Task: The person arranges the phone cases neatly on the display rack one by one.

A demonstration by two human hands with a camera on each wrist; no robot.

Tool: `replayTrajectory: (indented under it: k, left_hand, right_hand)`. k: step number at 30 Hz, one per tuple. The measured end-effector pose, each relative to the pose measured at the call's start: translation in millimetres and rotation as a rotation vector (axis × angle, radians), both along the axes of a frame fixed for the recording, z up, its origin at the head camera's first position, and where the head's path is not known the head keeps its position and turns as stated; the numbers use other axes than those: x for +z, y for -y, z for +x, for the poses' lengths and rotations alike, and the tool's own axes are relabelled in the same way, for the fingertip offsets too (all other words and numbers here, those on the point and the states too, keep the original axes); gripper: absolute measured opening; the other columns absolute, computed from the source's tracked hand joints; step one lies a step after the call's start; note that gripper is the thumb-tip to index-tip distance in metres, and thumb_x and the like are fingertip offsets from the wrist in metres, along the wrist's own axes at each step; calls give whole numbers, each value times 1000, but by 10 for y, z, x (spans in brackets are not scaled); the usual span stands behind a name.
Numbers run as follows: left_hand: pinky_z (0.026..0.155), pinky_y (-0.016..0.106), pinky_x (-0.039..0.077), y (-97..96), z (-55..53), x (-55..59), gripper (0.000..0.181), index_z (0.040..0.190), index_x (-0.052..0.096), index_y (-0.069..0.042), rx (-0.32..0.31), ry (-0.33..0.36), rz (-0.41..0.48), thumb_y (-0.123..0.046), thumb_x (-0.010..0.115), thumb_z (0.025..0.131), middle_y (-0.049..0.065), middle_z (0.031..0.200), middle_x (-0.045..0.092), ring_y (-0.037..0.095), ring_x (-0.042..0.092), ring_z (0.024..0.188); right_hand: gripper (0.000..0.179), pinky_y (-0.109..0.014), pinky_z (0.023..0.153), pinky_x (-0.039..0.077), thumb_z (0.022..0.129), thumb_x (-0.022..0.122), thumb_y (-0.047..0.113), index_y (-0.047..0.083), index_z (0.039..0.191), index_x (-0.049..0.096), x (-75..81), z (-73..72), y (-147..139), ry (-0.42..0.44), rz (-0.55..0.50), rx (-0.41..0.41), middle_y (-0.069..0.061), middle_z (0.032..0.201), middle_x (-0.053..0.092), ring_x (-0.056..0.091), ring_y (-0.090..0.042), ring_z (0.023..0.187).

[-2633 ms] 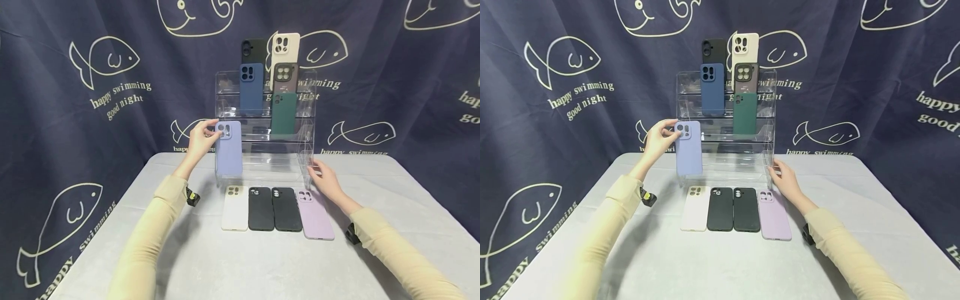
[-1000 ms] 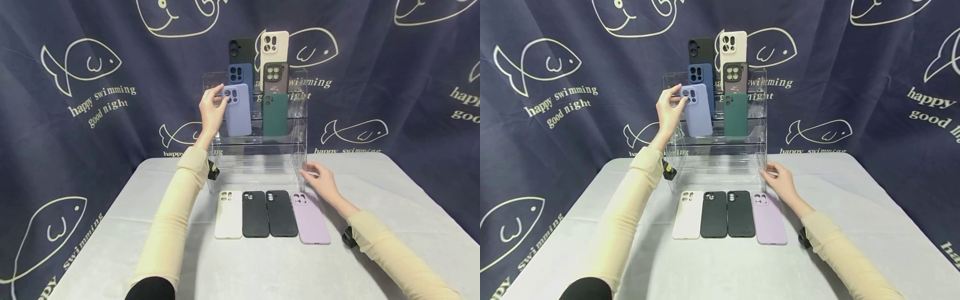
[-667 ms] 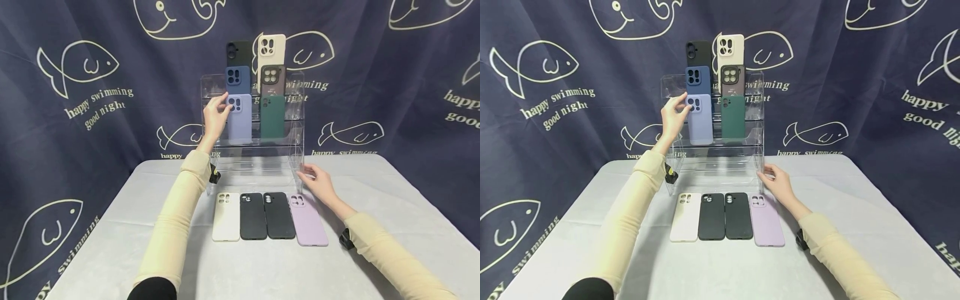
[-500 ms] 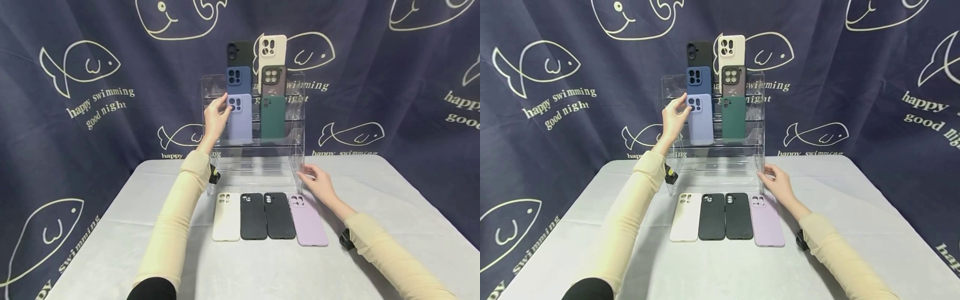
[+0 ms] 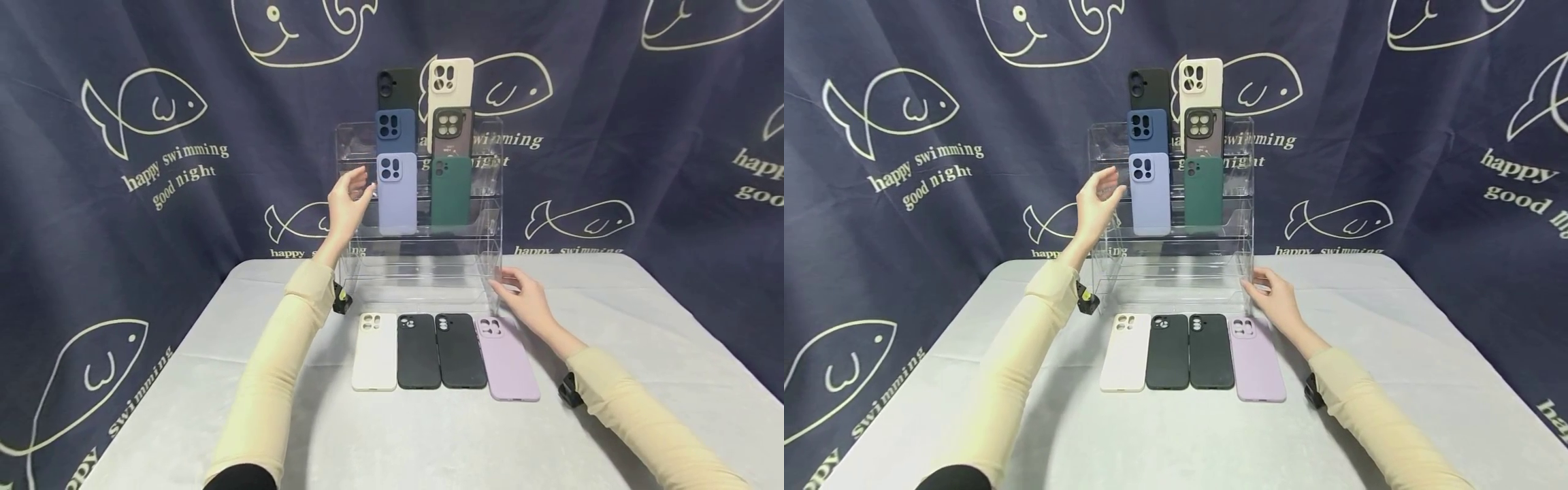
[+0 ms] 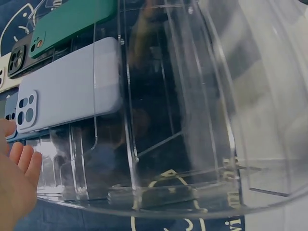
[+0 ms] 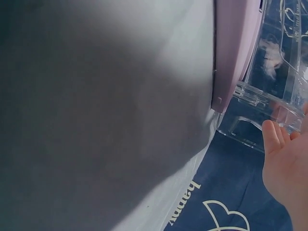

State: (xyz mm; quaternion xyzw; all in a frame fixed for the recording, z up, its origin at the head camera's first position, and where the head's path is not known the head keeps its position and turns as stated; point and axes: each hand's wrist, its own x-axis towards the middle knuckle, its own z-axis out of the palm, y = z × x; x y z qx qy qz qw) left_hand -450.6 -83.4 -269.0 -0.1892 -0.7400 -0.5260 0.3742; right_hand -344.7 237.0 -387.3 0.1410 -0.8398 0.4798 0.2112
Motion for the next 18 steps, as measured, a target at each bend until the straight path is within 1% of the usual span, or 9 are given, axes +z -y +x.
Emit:
replayTrajectory:
  k: [2,5,6,8,11,12,14,18]
  left_hand:
    - [90,36,55,23,28,-44,37,119,58,4,-12,10,5,-4,67,84,20,114,64,31,63,104]
    - [90,36,55,54,76,-108,37,119,59,4,-46,44,6,-4,68,84,21,114,64,33,63,104]
    - [90,36,55,64,93,-130,37,119,59,4,-56,58,0,-5,68,84,20,115,64,32,63,104]
    - [91,38,54,83,127,-175,38,119,58,4,-82,80,-11,-6,68,84,22,115,64,33,63,104]
    - [91,40,54,116,182,-250,40,119,58,4,-106,98,-24,-7,70,84,24,115,63,35,63,103]
    - [92,42,54,118,231,-256,40,120,57,5,-105,106,-32,-6,69,84,26,115,63,36,63,103]
    - [91,40,54,153,263,-304,40,121,57,4,-98,118,-47,-8,69,84,24,115,63,35,63,103]
    - [91,38,54,233,327,-373,40,121,57,3,-94,145,-54,-8,69,84,21,116,64,33,63,104]
  right_hand:
    - [36,-38,87,50,88,63,5,-15,117,53,0,2,-1,7,0,3,-33,112,60,59,-45,104]
    - [37,-41,88,49,88,63,5,-15,117,52,-1,1,-5,14,3,3,-34,113,59,59,-45,105]
    - [37,-41,88,49,88,63,5,-15,117,52,0,2,-7,14,4,1,-34,113,59,59,-45,105]
    - [37,-40,88,49,88,63,5,-15,117,53,0,3,-11,12,9,-4,-34,113,59,59,-45,104]
    - [37,-40,88,49,88,63,5,-15,117,53,2,2,-19,5,14,-7,-34,113,59,59,-45,104]
    - [37,-40,88,49,88,63,5,-15,117,53,3,0,-20,5,17,-8,-34,113,59,59,-45,104]
    - [38,-39,88,49,89,63,9,-13,118,53,-77,-79,-61,5,20,-7,-33,114,59,59,-44,105]
    - [41,-27,87,51,89,65,17,-9,120,54,-234,-237,-122,0,25,-8,-29,115,60,60,-40,106]
